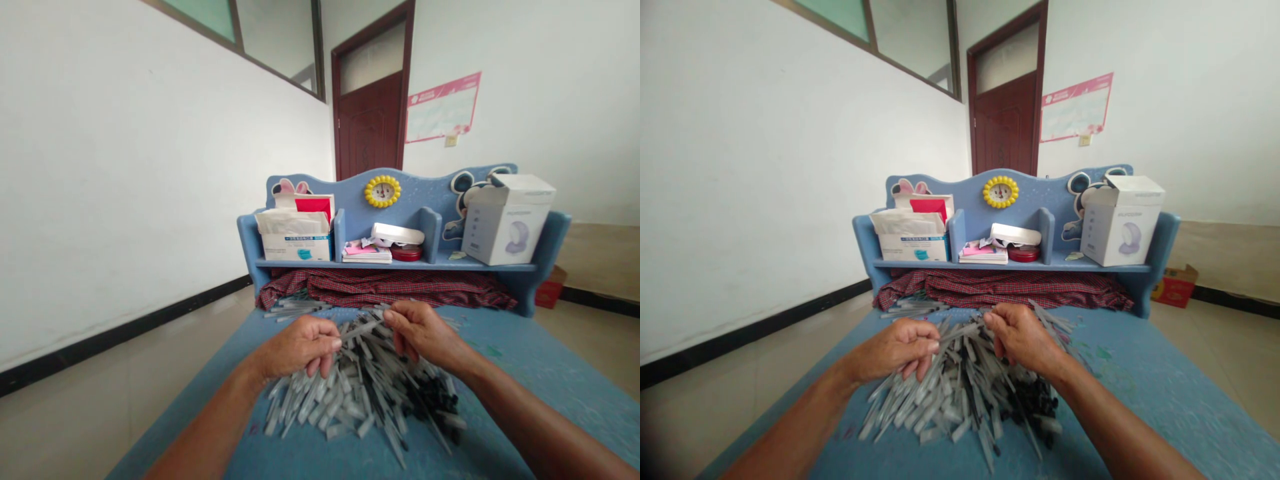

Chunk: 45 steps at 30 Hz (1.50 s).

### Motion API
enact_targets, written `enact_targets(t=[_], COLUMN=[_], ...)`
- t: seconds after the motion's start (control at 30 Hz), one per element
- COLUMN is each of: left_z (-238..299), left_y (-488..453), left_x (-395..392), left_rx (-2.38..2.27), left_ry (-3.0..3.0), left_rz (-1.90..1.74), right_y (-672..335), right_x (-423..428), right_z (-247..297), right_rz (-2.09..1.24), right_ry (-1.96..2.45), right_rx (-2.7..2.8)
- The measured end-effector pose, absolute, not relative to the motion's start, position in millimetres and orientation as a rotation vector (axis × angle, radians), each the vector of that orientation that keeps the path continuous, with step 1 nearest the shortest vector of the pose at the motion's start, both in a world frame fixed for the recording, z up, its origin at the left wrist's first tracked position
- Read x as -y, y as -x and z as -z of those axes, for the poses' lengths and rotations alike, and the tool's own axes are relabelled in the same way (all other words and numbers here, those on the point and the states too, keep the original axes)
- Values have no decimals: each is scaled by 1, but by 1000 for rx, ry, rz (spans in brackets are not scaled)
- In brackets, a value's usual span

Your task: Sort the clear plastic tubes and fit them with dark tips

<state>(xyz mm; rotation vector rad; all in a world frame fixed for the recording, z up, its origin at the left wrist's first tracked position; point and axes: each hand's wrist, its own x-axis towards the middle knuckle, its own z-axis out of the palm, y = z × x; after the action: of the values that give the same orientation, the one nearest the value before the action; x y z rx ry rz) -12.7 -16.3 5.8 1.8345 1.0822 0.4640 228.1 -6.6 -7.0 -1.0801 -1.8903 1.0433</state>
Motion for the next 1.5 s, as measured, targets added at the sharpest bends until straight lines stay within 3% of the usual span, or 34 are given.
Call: enact_targets(t=[0.3, 0.5, 0.6, 0.77, 0.9, 1.2, 1.5], left_z=[-17, -22, -17, -8, -3, -8, -27], left_y=[22, 60, 63, 36, 13, -9, -58], left_x=[16, 1, -5, -2, 6, 21, 55], left_rx=[-1104, -1287, -1391, -1301, -1167, -963, -620], left_ry=[-1829, -1764, -1702, -1565, -1487, -1291, -1254], left_rz=[-479, -657, -789, -883, -892, -1104, -1278], right_y=[-237, -249, -243, -225, -217, -213, -199], right_x=[5, 2, 6, 18, 25, 33, 47], right_z=[1, -11, -6, 12, 19, 16, 7], right_rz=[-1047, -857, -589, 178, 362, -51, -857], right_ry=[1012, 992, 1031, 1021, 930, 967, 864], right_rx=[1748, 1529, 1648, 2078, 2287, 2299, 1970])
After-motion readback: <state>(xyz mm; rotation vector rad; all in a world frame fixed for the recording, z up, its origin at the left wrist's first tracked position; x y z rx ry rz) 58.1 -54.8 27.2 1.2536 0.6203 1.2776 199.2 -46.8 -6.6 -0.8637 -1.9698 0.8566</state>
